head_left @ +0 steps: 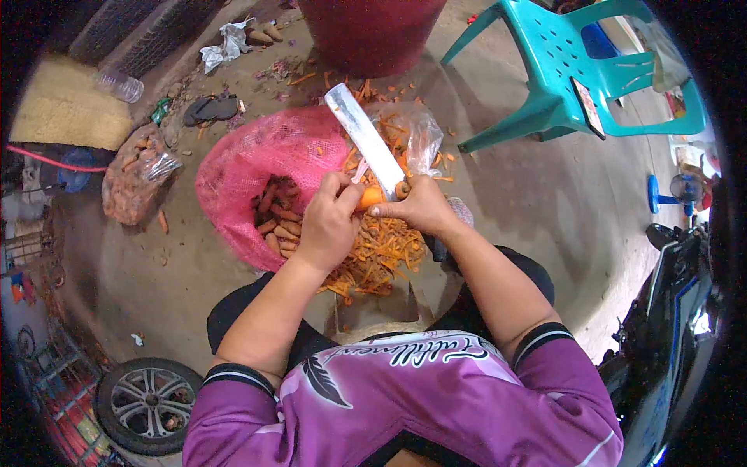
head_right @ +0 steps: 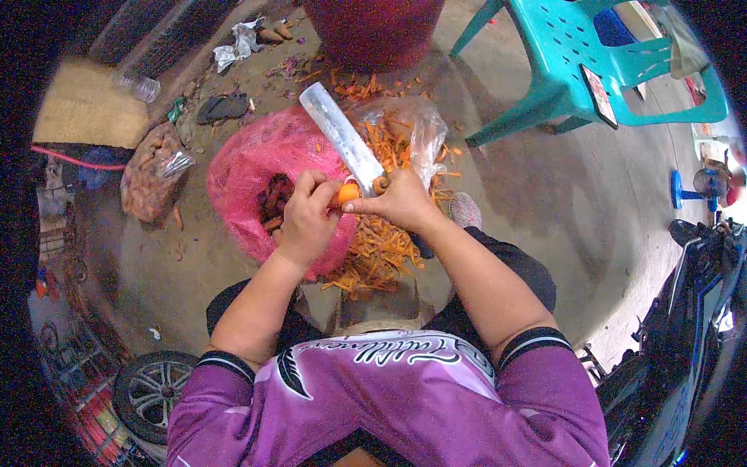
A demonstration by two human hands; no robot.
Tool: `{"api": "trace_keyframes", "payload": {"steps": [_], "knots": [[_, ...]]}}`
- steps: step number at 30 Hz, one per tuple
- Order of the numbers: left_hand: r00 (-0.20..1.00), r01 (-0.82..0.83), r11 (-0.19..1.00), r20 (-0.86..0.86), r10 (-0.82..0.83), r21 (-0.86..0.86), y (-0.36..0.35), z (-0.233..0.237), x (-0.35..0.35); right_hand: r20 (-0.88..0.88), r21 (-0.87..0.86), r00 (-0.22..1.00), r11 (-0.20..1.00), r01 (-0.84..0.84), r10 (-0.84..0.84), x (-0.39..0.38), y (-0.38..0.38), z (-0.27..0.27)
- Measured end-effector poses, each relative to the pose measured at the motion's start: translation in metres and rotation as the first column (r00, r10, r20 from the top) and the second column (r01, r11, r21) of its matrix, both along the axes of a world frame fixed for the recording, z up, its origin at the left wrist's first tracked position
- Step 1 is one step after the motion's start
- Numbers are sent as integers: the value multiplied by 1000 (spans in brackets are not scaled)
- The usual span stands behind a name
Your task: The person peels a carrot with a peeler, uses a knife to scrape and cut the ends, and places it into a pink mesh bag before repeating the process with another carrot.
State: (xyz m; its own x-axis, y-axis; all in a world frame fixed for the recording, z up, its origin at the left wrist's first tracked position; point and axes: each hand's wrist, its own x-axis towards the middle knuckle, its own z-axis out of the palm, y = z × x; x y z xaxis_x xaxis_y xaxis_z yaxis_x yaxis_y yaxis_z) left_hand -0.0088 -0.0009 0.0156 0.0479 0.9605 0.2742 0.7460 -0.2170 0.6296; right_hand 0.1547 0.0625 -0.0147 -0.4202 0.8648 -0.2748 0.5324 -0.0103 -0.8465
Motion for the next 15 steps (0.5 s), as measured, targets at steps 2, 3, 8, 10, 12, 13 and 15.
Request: {"api": "trace_keyframes", "payload": {"steps": [2,3,8,10,12,13,15], "knots": [[1000,19,999,-15,-18,29,0,-2,0,-25,19,998,998,-53,54,2,1,-4],[999,27,999,-22,-26,43,1,-3,-1,19,16,998,998,-68,68,3,1,-4],[999,42,998,37,-40,-48,0,1,-2,79,136,992,985,-111,101,5,-2,-7],[996,42,994,80,-34,-100,-2,1,-1,133,235,989,968,-94,64,6,-4,-15],[991,45,990,127,-28,-135,-3,-3,0,146,321,989,944,-79,33,7,-6,-10],[989,49,989,149,-28,-142,-4,-5,1,134,358,991,931,-70,23,8,-7,-5],[981,61,986,193,-30,-155,-3,-10,5,140,401,990,912,-83,28,11,-9,-3]]}}
